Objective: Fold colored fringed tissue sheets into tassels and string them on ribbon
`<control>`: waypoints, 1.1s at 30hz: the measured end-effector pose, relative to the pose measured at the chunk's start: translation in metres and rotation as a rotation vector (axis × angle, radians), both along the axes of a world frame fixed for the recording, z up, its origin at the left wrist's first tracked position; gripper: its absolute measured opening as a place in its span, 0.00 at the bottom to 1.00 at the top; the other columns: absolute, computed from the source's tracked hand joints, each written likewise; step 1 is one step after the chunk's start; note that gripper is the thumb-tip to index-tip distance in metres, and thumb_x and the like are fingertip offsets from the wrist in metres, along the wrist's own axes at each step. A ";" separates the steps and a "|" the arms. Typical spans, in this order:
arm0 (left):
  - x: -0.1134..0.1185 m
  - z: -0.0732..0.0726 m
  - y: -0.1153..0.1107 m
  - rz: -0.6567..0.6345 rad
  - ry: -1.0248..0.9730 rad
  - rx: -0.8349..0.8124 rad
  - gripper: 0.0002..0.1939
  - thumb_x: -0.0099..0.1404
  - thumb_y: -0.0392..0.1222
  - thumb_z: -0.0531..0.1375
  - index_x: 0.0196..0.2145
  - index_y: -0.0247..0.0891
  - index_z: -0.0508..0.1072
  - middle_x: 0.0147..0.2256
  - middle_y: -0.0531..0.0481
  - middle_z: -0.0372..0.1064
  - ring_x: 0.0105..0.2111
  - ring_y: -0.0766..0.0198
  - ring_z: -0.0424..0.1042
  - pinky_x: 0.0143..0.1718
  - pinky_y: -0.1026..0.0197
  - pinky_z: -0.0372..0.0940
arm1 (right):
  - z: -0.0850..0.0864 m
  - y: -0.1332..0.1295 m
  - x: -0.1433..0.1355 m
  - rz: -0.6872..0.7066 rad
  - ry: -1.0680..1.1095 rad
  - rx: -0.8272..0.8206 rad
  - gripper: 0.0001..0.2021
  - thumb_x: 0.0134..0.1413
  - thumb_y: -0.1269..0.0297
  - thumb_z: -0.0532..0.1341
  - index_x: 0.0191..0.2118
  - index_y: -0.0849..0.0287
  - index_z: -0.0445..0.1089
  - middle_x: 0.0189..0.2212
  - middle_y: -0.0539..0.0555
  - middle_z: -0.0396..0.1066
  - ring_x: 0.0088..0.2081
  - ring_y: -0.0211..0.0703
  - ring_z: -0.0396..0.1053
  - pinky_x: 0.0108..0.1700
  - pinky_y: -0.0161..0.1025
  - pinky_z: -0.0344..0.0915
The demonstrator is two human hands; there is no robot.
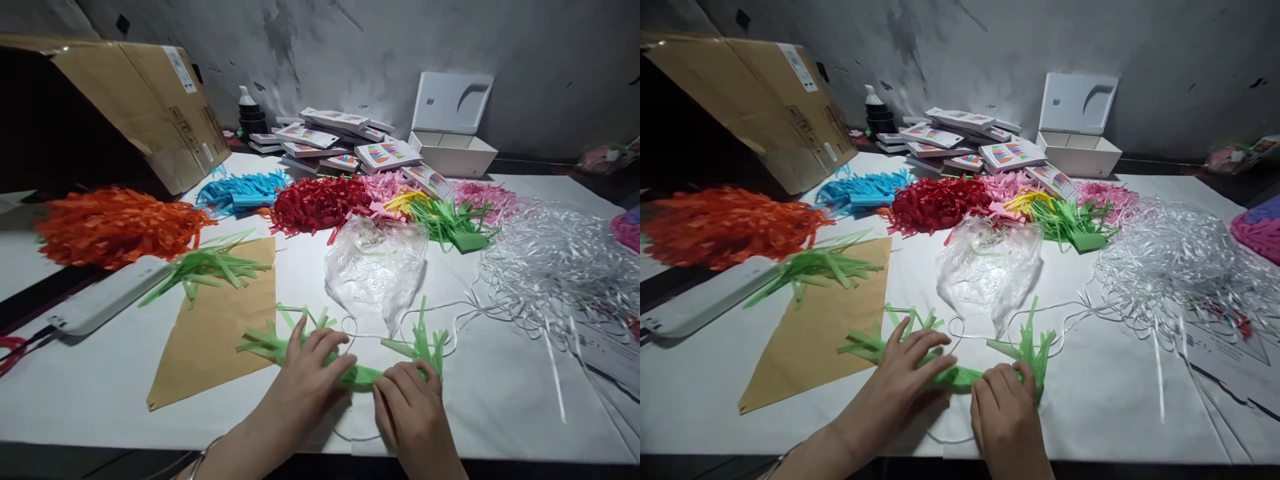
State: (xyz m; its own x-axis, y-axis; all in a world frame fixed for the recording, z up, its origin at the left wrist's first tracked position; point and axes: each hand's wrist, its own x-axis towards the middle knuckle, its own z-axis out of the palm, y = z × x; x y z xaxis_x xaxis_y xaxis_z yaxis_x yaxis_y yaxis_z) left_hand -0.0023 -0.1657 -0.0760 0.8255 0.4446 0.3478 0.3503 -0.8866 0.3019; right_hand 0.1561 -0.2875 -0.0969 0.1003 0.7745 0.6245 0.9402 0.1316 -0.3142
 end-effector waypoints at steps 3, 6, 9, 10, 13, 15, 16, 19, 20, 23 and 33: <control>0.000 -0.004 -0.002 -0.102 -0.096 0.058 0.08 0.68 0.31 0.59 0.32 0.42 0.72 0.39 0.52 0.75 0.46 0.57 0.70 0.66 0.36 0.41 | 0.002 0.002 -0.003 0.044 -0.006 -0.039 0.11 0.69 0.71 0.52 0.36 0.58 0.69 0.30 0.50 0.71 0.35 0.42 0.67 0.53 0.49 0.54; 0.001 -0.008 -0.002 -0.096 -0.066 0.027 0.09 0.67 0.33 0.60 0.29 0.40 0.71 0.33 0.54 0.74 0.39 0.60 0.71 0.64 0.41 0.47 | 0.000 0.001 -0.003 0.069 -0.090 -0.069 0.16 0.70 0.74 0.48 0.32 0.57 0.67 0.27 0.49 0.69 0.34 0.42 0.66 0.54 0.48 0.52; -0.002 -0.013 -0.001 -0.074 -0.060 -0.023 0.08 0.68 0.37 0.61 0.29 0.41 0.72 0.32 0.55 0.73 0.36 0.60 0.70 0.59 0.42 0.52 | -0.003 -0.007 0.007 0.056 -0.103 -0.064 0.16 0.70 0.76 0.47 0.34 0.58 0.68 0.29 0.51 0.70 0.38 0.43 0.67 0.56 0.50 0.52; -0.004 -0.015 -0.001 -0.069 -0.074 -0.033 0.08 0.69 0.37 0.60 0.30 0.41 0.72 0.32 0.54 0.73 0.36 0.60 0.70 0.58 0.43 0.52 | -0.005 -0.010 0.011 0.041 -0.096 -0.064 0.16 0.70 0.75 0.48 0.35 0.58 0.69 0.30 0.52 0.71 0.39 0.44 0.68 0.57 0.51 0.52; -0.008 -0.014 -0.003 -0.026 -0.065 -0.070 0.10 0.70 0.33 0.55 0.31 0.40 0.72 0.34 0.52 0.72 0.37 0.58 0.70 0.53 0.44 0.55 | -0.007 -0.017 0.024 -0.013 -0.065 -0.092 0.14 0.71 0.72 0.49 0.36 0.57 0.69 0.33 0.52 0.71 0.40 0.45 0.68 0.58 0.53 0.51; -0.008 -0.008 -0.006 0.028 -0.005 -0.092 0.10 0.70 0.32 0.54 0.31 0.39 0.71 0.36 0.49 0.71 0.38 0.57 0.69 0.51 0.44 0.56 | -0.009 -0.017 0.029 -0.049 -0.073 -0.132 0.13 0.70 0.70 0.49 0.34 0.57 0.68 0.34 0.52 0.71 0.40 0.46 0.68 0.57 0.53 0.52; -0.006 -0.005 -0.007 0.056 0.033 -0.097 0.10 0.69 0.32 0.54 0.31 0.38 0.71 0.37 0.48 0.71 0.38 0.56 0.69 0.50 0.44 0.57 | -0.010 -0.017 0.030 -0.070 -0.088 -0.156 0.13 0.70 0.70 0.50 0.34 0.57 0.67 0.34 0.53 0.70 0.40 0.46 0.68 0.56 0.53 0.52; -0.001 0.001 -0.009 0.113 0.130 -0.088 0.08 0.66 0.32 0.55 0.30 0.37 0.70 0.37 0.46 0.70 0.39 0.53 0.69 0.47 0.42 0.58 | -0.010 -0.013 0.031 -0.141 -0.140 -0.237 0.11 0.68 0.69 0.52 0.33 0.57 0.66 0.34 0.53 0.70 0.39 0.49 0.68 0.54 0.54 0.54; 0.000 0.002 -0.009 0.121 0.155 -0.084 0.07 0.66 0.32 0.55 0.30 0.37 0.70 0.37 0.45 0.70 0.39 0.52 0.69 0.46 0.42 0.59 | -0.009 -0.012 0.030 -0.163 -0.145 -0.257 0.11 0.68 0.69 0.53 0.32 0.57 0.66 0.33 0.53 0.70 0.39 0.49 0.68 0.54 0.55 0.54; 0.003 -0.001 -0.008 0.122 0.170 -0.067 0.07 0.64 0.29 0.56 0.31 0.37 0.71 0.38 0.45 0.70 0.39 0.53 0.69 0.47 0.42 0.59 | -0.003 -0.009 0.025 -0.183 -0.121 -0.207 0.10 0.68 0.69 0.54 0.34 0.57 0.68 0.35 0.54 0.72 0.41 0.50 0.70 0.57 0.59 0.51; -0.002 0.004 -0.005 -0.103 0.057 0.050 0.10 0.63 0.27 0.58 0.34 0.41 0.74 0.36 0.49 0.72 0.39 0.56 0.68 0.57 0.39 0.51 | -0.006 0.006 0.004 0.051 -0.062 -0.028 0.13 0.65 0.74 0.53 0.29 0.57 0.66 0.25 0.48 0.67 0.33 0.40 0.67 0.53 0.46 0.55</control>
